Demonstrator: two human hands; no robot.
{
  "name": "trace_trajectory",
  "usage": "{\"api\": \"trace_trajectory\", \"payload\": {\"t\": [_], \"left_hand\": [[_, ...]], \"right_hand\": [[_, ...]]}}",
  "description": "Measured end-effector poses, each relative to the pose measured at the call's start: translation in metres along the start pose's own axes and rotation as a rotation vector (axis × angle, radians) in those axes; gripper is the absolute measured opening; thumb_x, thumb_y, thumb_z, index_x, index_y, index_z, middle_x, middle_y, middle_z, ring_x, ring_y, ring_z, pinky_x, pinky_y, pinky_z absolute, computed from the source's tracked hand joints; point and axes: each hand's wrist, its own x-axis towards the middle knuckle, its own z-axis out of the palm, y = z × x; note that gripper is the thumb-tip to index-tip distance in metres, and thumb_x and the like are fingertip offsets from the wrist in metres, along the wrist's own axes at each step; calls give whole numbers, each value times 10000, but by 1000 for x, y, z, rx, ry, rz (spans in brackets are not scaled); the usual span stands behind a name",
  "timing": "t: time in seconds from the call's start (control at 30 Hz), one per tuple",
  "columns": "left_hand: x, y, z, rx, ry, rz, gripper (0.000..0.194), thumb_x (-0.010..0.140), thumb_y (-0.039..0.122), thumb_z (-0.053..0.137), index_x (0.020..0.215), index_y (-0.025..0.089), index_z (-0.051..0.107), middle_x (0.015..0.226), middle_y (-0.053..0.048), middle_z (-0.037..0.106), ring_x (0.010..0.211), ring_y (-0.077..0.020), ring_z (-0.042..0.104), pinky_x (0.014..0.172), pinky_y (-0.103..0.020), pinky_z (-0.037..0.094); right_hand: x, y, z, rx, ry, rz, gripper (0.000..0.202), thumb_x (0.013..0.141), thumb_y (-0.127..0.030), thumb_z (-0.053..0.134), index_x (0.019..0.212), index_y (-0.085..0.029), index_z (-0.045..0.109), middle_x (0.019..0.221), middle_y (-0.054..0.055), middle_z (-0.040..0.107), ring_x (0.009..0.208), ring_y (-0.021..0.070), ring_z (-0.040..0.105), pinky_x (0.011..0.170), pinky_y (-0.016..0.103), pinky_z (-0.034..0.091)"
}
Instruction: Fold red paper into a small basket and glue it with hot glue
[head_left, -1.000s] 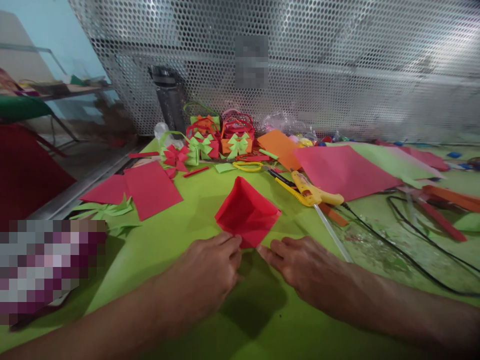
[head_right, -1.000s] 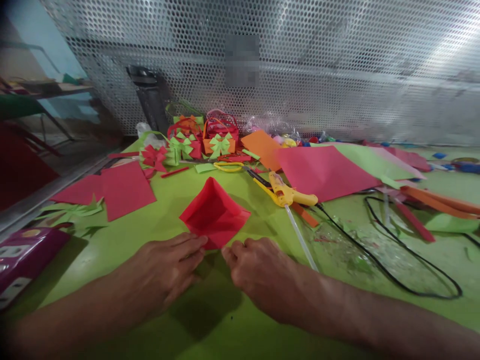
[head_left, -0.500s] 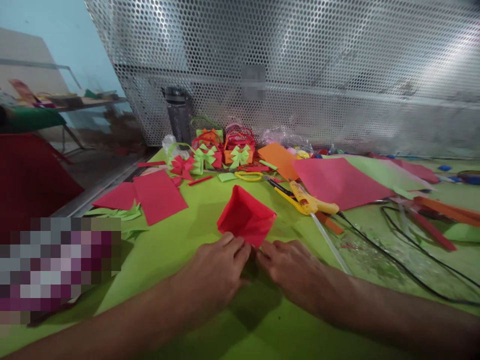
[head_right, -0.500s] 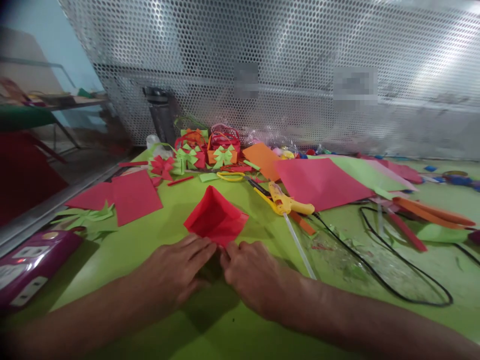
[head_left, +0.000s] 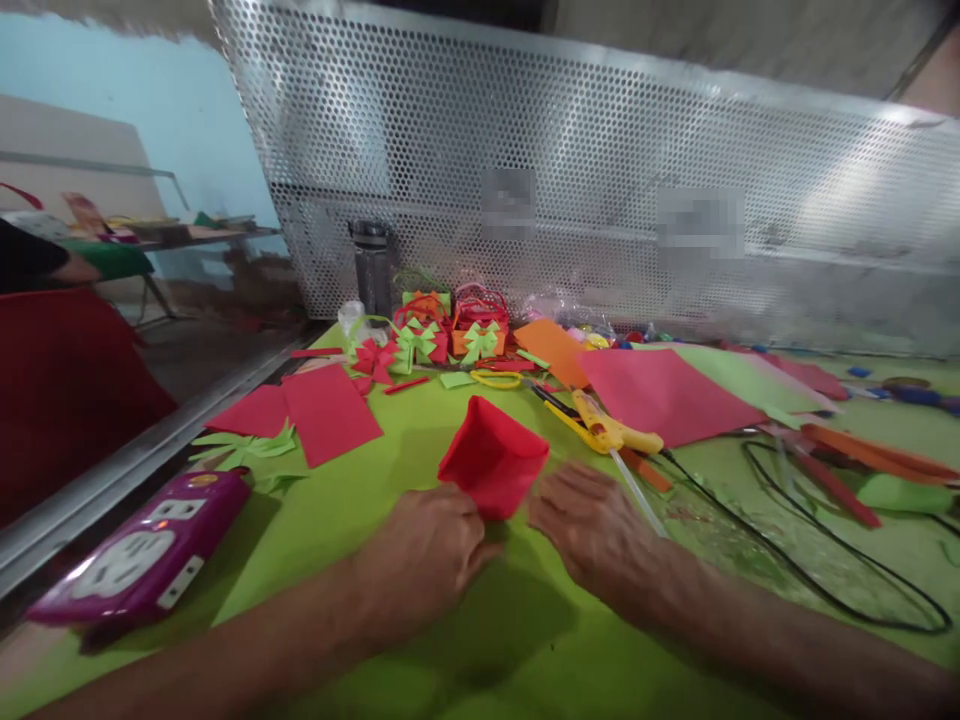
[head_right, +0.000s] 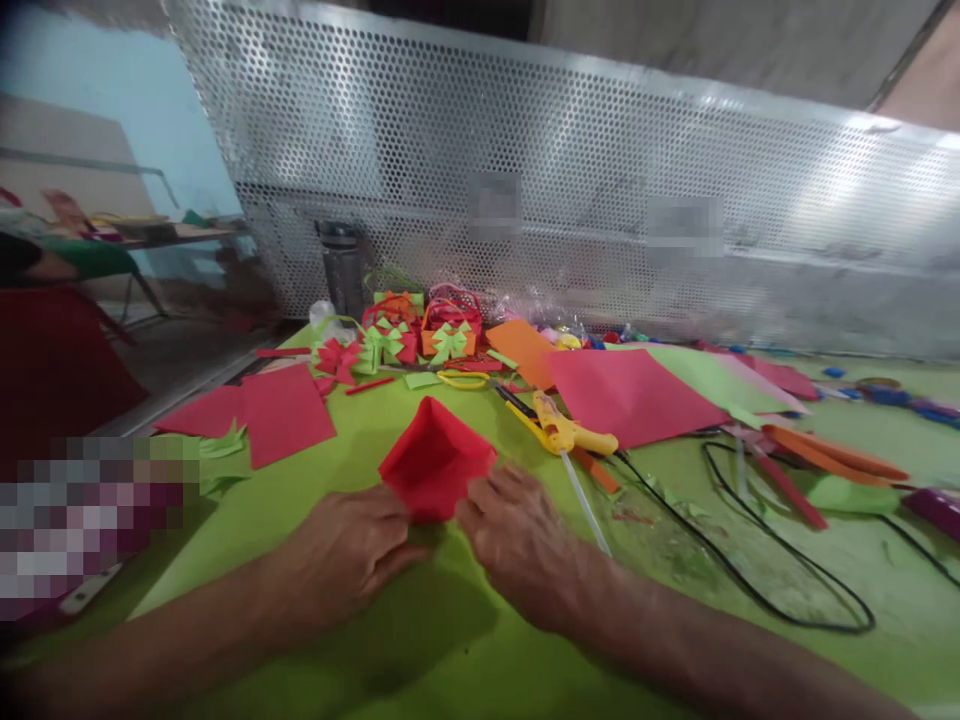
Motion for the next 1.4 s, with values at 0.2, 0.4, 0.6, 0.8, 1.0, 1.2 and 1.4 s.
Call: {"api": "trace_trajectory", "payload": {"t": [0.2, 0.4, 0.6, 0.8, 1.0, 1.2, 1.4], "left_hand": [[6, -17, -8, -151, 327, -129, 230, 884, 198, 404, 864, 145, 627, 767, -57, 653, 698, -164, 594, 644, -275, 444], [10, -24, -9, -354, 489, -167, 226, 872, 173, 421, 1011, 155, 599, 904, -59, 679, 819, -156, 620, 694, -247, 463], [11, -31, -15, -497, 571, -260, 287, 873, 281, 441, 1087, 131, 561, 1003, -83, 669, 911, -163, 620, 806, -269, 469], [24, -29, -36, -425, 461, -262, 604, 693, 443, 650, 1209, 169, 498, 1210, -110, 577, 1114, -267, 512, 945, -412, 384], [52, -8, -66, -463, 325, -252, 181, 741, 349, 602, 709, 182, 665, 673, 8, 647, 668, -156, 560, 645, -266, 418], [67, -6, -72, -591, 329, -304, 192, 706, 309, 599, 603, 148, 602, 514, 48, 480, 496, -85, 381, 488, -208, 304], [67, -17, -62, -640, 315, -258, 226, 720, 282, 569, 554, 159, 477, 527, 54, 397, 517, -85, 354, 495, -207, 300]], "right_hand": [[26, 15, -8, 29, 60, 6, 501, 702, 18, 432, 1155, -181, 506, 1029, 66, 618, 1151, 243, 418, 1049, 509, 106], [49, 18, 12, 33, 58, 48, 558, 731, -15, 412, 1271, -155, 412, 1202, 124, 527, 1258, 281, 297, 1045, 572, 23], [65, 23, 9, 159, 18, 137, 190, 711, -49, 499, 610, -193, 571, 699, 27, 596, 784, 216, 565, 993, 597, 115], [61, 44, -40, 368, 135, 285, 142, 789, -150, 478, 689, -170, 576, 739, 13, 613, 719, 155, 550, 857, 426, 339], [47, 63, -48, 766, 215, 284, 131, 758, -178, 493, 698, -149, 606, 662, -4, 581, 607, 109, 486, 568, 233, 360], [42, 74, -52, 1022, 284, 311, 90, 737, -199, 523, 678, -145, 565, 614, -29, 493, 553, 76, 412, 527, 217, 330], [45, 82, -46, 1181, 307, 399, 98, 720, -227, 553, 668, -147, 528, 622, -30, 488, 552, 74, 426, 524, 223, 349]]}}
